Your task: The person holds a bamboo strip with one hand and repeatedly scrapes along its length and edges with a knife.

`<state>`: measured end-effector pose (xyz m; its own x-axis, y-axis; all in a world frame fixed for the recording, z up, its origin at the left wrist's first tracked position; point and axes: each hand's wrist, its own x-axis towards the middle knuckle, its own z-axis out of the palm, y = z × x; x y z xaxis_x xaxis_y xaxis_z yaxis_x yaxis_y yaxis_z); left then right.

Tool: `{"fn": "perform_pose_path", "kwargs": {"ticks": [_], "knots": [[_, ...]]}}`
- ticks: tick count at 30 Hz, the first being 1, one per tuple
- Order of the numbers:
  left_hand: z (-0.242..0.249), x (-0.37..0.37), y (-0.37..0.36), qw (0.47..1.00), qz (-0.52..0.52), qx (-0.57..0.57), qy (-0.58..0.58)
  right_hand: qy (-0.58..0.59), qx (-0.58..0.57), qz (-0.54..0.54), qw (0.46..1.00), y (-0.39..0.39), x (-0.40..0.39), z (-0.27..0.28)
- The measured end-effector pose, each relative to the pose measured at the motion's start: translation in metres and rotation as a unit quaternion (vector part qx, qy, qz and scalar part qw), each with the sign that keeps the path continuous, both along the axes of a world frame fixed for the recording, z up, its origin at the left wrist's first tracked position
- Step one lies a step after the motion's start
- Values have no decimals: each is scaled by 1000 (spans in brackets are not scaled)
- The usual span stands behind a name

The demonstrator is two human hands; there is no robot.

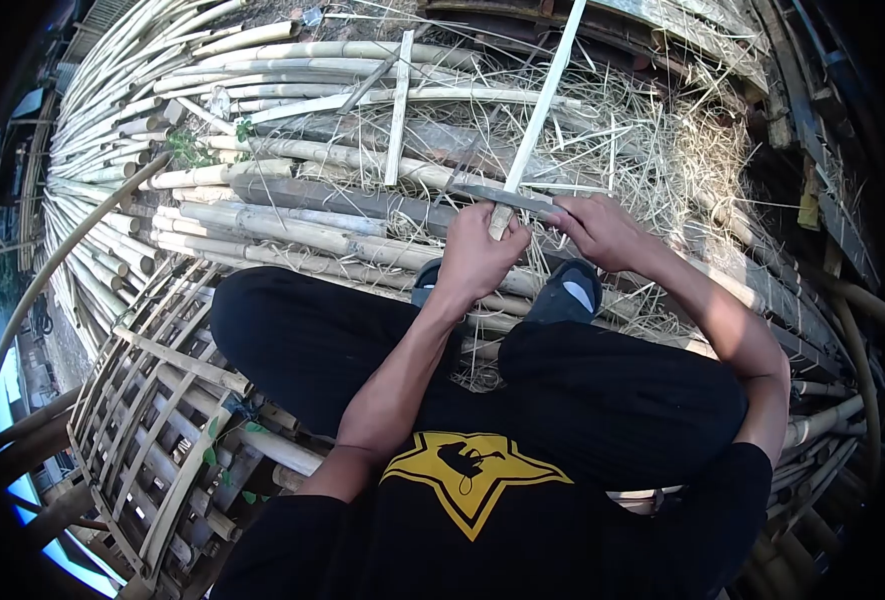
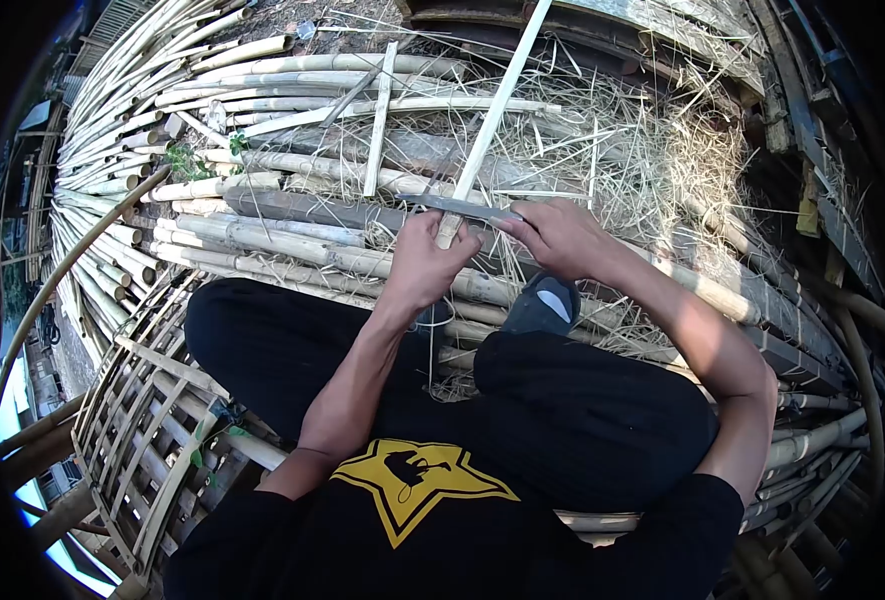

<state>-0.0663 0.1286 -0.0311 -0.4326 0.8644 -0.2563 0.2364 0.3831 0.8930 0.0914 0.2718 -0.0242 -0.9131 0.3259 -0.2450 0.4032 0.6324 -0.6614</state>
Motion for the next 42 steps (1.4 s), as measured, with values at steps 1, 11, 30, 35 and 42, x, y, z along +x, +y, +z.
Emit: {"fn": "perform_pose_path", "kwargs": {"ticks": [1,11,30,35,42], "knots": [[-1,1,1,1000,7,4,-18,19,19,9,1000,5,2,-7],[15,-1,-5,994,0,17,-106,132,132,-288,939,134,58,18],[6,11,3,984,4,-46,-170,57,13,-33,998,-4,9,-13],[-4,10,1,994,-7,2,-110,32,84,13,996,17,7,-5],[22,6,-12,953,11,-23,-301,45,107,-282,952,117,19,-17]]}}
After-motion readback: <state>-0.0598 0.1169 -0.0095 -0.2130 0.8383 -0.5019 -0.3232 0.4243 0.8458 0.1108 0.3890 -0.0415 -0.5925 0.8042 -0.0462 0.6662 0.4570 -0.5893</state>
